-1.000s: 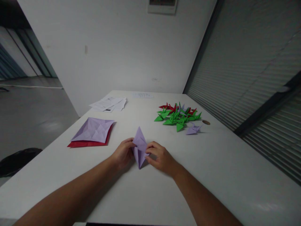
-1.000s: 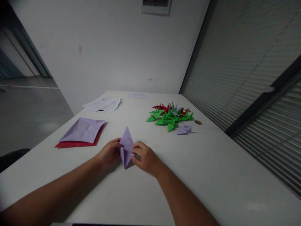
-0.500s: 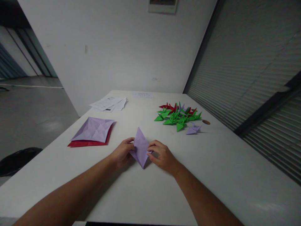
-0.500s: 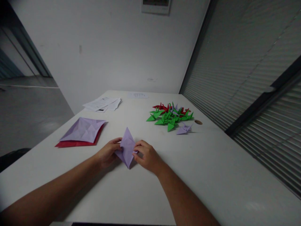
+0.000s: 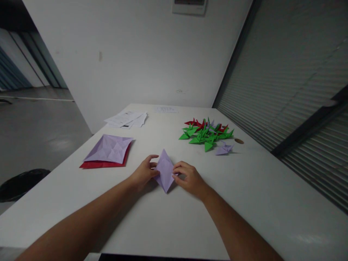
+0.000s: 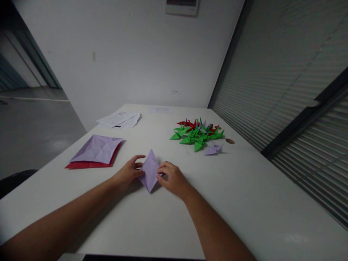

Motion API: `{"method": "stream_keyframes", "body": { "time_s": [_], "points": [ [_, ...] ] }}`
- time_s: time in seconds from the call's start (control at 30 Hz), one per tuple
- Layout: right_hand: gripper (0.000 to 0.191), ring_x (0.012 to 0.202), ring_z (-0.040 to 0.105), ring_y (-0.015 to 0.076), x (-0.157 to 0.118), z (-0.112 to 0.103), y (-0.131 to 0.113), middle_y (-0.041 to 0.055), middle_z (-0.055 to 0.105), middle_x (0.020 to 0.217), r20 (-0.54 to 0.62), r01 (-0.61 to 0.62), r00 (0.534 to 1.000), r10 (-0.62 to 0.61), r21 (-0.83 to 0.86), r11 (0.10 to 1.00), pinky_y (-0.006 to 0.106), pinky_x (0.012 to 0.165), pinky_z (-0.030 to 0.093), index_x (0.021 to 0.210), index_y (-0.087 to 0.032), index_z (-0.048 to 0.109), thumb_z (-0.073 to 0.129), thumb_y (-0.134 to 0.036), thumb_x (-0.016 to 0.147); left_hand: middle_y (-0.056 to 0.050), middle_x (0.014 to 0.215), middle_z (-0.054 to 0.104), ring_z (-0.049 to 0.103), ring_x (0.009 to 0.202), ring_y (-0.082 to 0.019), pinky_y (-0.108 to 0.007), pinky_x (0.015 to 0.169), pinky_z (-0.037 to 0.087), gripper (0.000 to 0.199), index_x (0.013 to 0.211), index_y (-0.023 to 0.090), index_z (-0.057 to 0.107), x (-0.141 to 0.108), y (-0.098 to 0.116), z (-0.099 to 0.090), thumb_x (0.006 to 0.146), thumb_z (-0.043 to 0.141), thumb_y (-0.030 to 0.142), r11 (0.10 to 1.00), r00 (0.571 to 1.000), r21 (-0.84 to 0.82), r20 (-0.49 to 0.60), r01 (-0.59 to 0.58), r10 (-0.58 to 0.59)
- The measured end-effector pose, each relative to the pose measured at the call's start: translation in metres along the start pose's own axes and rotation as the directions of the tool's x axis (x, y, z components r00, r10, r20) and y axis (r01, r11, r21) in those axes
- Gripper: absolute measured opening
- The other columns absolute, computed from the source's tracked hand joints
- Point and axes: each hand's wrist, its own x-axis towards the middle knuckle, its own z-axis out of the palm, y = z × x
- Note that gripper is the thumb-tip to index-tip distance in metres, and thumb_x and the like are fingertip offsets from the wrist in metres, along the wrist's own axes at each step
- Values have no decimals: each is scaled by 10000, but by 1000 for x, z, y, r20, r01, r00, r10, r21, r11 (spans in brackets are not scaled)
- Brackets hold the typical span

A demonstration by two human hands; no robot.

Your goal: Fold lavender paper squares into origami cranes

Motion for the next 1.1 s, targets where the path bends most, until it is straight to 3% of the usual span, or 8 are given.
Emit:
{"method": "stream_keyframes", "body": {
  "time_s": [0.17,0.27,0.43,0.57,0.67,0.8,0.93,1.1],
  "points": [
    [116,892,662,192,0,-3,-1,62,683,949,54,-56,997,56,-6,998,318,820,536,901,-194,720,677,-97,853,-31,960,660,644,746,-135,-226,619,489,717,1294,220,487,6,-7,-6,635,698,36,992,998,114,35,-63,59],
    [121,878,664,190,1,-3,-1,62,686,946,77,-83,993,84,-21,996,311,804,537,898,-192,725,683,-91,846,-41,1000,671,649,741,-140,-227,595,487,696,1312,223,475,9,-13,-10,666,680,66,946,989,289,60,-146,134],
    [127,886,666,189,0,-1,2,56,691,951,95,-90,991,93,-34,995,312,817,530,886,-192,720,692,-80,834,-69,1089,723,695,908,-188,-317,793,560,587,1309,222,520,2,-9,-11,753,660,97,698,933,626,163,-348,320],
    [130,885,664,188,-1,1,5,55,690,947,96,-91,991,95,-38,995,308,818,528,871,-189,715,703,-70,819,-93,1106,725,684,1011,-235,-380,920,544,395,1143,193,669,-2,-2,-10,763,659,86,443,885,790,259,-425,387],
    [128,881,662,182,-1,1,5,54,687,952,99,-103,989,107,-41,994,300,813,528,871,-188,713,702,-70,821,-128,1192,687,645,1103,-271,-417,980,517,328,1074,186,741,-1,-3,-11,776,663,73,265,822,819,370,-508,434],
    [125,863,658,176,-1,2,4,52,688,951,113,-116,986,121,-53,992,294,799,528,866,-190,715,701,-74,824,-113,1163,676,613,1049,-260,-408,924,516,364,1074,227,776,-1,-5,-11,817,609,31,127,760,795,500,-593,415],
    [125,842,653,171,0,1,4,50,690,943,132,-129,981,139,-83,988,288,787,524,863,-186,721,706,-70,818,-90,1174,689,589,1026,-237,-368,909,501,396,1102,245,770,-3,-3,-10,845,576,14,45,705,743,612,-668,358],
    [119,801,644,162,-2,1,7,48,690,940,155,-145,974,164,-127,981,279,752,516,856,-179,723,717,-71,805,-100,1195,709,606,1001,-247,-377,899,491,419,1134,243,764,-2,-4,-12,849,547,24,-1,690,725,656,-689,307]
  ]
}}
